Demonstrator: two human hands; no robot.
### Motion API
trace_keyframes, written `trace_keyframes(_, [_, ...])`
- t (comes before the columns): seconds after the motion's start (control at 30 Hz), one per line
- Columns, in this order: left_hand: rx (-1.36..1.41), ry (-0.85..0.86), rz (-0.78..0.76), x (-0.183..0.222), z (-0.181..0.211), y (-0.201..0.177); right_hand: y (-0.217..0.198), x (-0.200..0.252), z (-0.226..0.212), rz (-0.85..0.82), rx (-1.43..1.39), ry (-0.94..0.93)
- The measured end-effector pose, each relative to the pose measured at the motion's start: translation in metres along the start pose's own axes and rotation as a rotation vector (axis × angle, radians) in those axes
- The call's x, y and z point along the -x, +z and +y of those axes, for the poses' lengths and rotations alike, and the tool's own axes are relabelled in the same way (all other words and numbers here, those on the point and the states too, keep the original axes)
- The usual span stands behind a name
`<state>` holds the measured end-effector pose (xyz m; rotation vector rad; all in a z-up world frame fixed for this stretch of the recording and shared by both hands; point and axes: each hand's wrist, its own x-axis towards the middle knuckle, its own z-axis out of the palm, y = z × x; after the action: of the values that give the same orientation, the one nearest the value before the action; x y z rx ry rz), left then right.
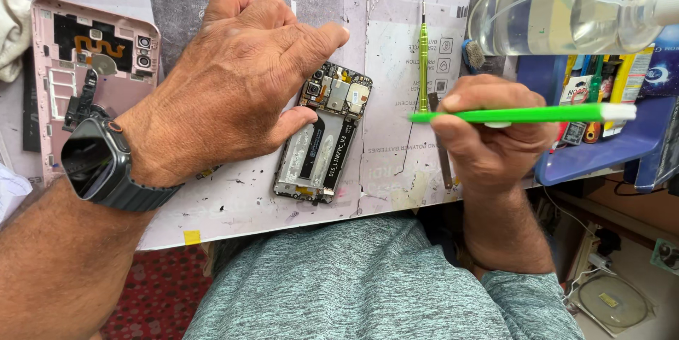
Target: The person uses a green utility knife and a screwdriver to carefully pry and remove small components from a disassembled smartphone motherboard. They lift and separate parts, then inspect the board by turning it over.
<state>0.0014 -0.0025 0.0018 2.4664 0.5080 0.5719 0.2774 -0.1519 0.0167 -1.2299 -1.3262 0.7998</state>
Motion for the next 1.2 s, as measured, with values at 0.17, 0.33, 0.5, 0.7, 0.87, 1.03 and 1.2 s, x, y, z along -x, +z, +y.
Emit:
trace_keyframes(0.17, [0.039, 0.010, -0.006, -0.003, 0.001, -0.008, 0.009, -0.010, 0.005, -0.042, 0.145, 0.041])
trace_keyframes(0.33, [0.068, 0.010, 0.027, -0.004, 0.002, -0.007, 0.017, -0.018, 0.005, -0.046, 0.006, 0.190])
trace_keyframes(0.5, [0.054, -0.036, -0.018, -0.004, 0.002, -0.005, 0.021, -0.026, 0.017, -0.116, -0.016, 0.195])
trace_keyframes(0.7, [0.070, -0.016, -0.012, -0.004, 0.000, -0.005, 0.024, -0.026, 0.020, -0.062, -0.101, 0.298])
trace_keyframes(0.87, [0.112, -0.047, -0.064, -0.005, 0.000, -0.003, 0.022, -0.025, 0.022, -0.071, -0.060, 0.235])
trace_keyframes(1.03, [0.093, -0.025, -0.033, -0.005, 0.000, -0.004, 0.006, -0.020, 0.028, 0.021, -0.017, 0.214])
trace_keyframes(1.2, [0.086, -0.008, -0.008, -0.003, -0.001, -0.003, -0.015, -0.017, 0.029, 0.111, 0.006, 0.152])
